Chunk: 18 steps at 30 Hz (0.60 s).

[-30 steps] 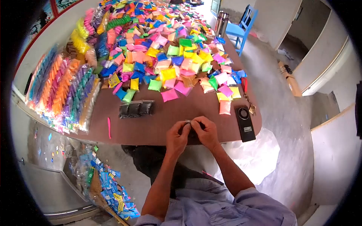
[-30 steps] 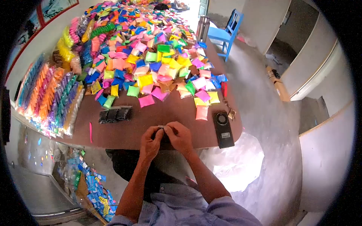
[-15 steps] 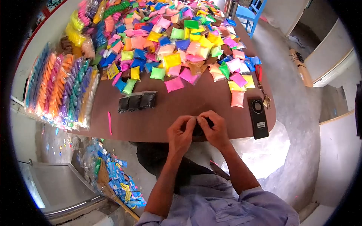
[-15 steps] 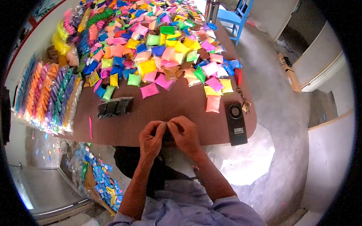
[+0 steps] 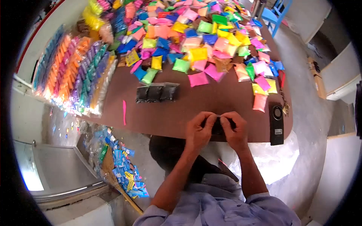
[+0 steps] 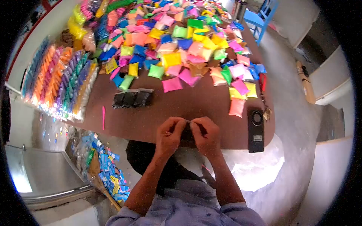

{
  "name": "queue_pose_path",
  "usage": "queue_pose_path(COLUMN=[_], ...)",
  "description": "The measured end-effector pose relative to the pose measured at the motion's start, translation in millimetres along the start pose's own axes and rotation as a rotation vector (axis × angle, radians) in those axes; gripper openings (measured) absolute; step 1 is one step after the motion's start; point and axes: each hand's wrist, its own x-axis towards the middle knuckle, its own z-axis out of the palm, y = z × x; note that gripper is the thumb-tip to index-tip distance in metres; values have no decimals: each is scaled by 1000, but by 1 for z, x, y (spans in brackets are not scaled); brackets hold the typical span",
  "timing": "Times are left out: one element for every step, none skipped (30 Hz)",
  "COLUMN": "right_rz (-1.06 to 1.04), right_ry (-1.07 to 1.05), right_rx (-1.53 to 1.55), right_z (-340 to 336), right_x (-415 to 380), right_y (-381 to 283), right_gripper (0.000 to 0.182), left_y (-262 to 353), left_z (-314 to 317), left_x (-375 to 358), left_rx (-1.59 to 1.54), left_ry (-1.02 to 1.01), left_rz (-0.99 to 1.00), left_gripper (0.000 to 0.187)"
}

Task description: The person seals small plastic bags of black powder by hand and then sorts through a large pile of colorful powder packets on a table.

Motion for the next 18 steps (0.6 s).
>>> queue_pose_path(right_rz=[-3, 17, 36, 63, 61, 55, 48, 54, 52, 38, 22, 18, 12, 7, 5, -25, -55, -59], right_ry=[-15, 2, 20, 14, 4, 17, 31, 10, 3, -28, -57, -63, -60, -56, -60, -34, -9, -15], right_rx=[15, 15, 13, 5, 14, 7, 0, 2, 7, -12, -31, -28, -38, -48, -45, -28, -10, -4], right_z=[1, 1, 0, -1, -1, 0, -1, -3, -4, -5, -5, -4, -4, -2, 0, 3, 6, 7], right_x=[0, 1, 1, 0, 0, 0, 0, 0, 1, 1, 1, 1, 1, 0, 0, 0, 0, 1], right_y=[-1, -1, -1, 0, 1, 2, 2, 0, -1, -1, -1, 0, 0, 1, 0, -1, -1, -2], right_gripper=[12, 12, 12, 13, 13, 12, 12, 9, 9, 8, 7, 7, 6, 6, 6, 5, 5, 5], left_y=[-1, -2, -3, -5, -5, -5, -4, -2, 0, 1, -2, -6, -9, -12, -12, -12, -13, -14], left_z=[-2, -3, -4, -5, -6, -6, -6, -5, -4, -3, -4, -5, -6, -7, -8, -8, -8, -8], left_x=[0, 0, 0, 1, 1, 0, 0, 1, 0, 0, 1, 3, 4, 3, 3, 2, 2, 1], left_rx=[12, -20, -53, -11, -5, -30, -57, -53, -75, -97, -95, -73, -50, -48, -48, -47, -44, -40], left_ry=[18, 25, 30, 50, 62, 31, -1, 8, -4, -18, -10, -53, -96, -91, -93, -93, -86, -84], left_rz=[-2, -10, -17, -17, -18, -10, -1, -1, -9, -18, -18, 8, 34, 35, 46, 58, 60, 57], left_gripper=[17, 16, 16, 16, 16, 15, 15, 15, 13, 12, 12, 11, 11, 11, 10, 10, 10, 10])
